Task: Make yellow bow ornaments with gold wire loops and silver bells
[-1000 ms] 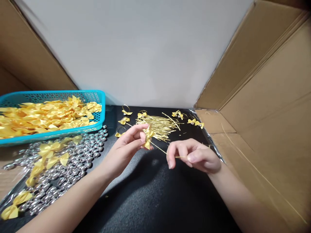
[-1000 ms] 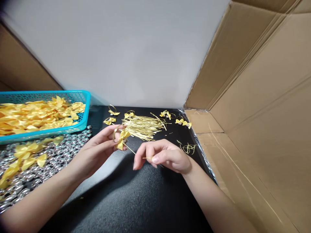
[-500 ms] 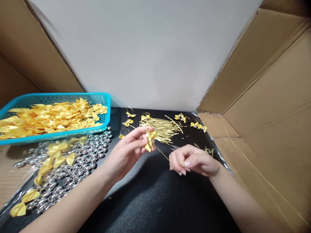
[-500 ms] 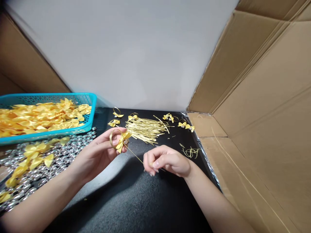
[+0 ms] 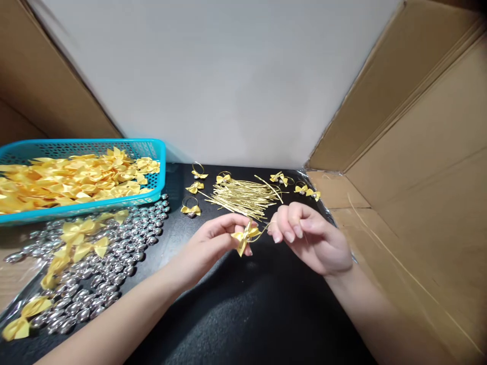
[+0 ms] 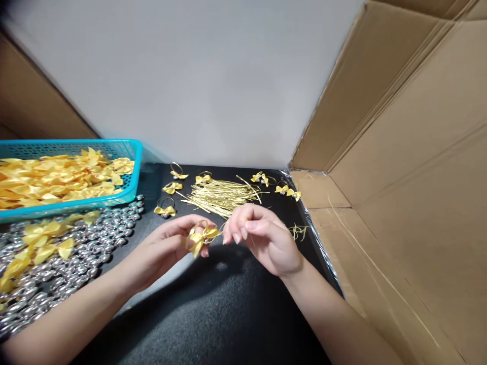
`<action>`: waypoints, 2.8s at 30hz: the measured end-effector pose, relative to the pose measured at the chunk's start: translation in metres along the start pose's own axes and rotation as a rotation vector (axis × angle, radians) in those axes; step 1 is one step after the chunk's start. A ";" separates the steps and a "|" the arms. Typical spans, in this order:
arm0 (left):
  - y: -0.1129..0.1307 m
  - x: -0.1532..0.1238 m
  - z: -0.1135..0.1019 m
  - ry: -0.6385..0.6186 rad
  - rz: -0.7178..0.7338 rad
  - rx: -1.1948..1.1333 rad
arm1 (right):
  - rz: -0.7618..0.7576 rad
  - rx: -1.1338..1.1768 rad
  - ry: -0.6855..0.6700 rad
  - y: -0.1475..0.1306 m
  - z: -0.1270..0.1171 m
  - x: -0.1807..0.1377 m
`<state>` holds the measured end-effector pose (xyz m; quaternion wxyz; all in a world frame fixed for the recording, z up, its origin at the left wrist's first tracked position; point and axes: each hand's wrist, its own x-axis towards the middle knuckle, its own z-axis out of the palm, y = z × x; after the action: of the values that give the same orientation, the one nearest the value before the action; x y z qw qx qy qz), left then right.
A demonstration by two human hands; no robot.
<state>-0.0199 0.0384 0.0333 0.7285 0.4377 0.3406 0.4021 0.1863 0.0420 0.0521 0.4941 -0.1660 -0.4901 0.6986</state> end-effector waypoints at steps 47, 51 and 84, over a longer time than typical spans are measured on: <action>0.007 0.000 -0.009 0.185 0.249 0.309 | 0.453 -0.331 -0.082 -0.025 -0.011 -0.001; 0.002 0.001 -0.005 0.136 0.174 0.261 | 0.358 -0.379 -0.061 -0.023 -0.008 0.000; 0.003 -0.018 0.007 -0.039 0.349 0.708 | 0.108 -0.888 0.255 0.010 0.024 -0.005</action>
<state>-0.0229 0.0209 0.0407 0.4594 0.7209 0.3647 0.3691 0.1661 0.0247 0.0539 0.3944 -0.4713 -0.6679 0.4199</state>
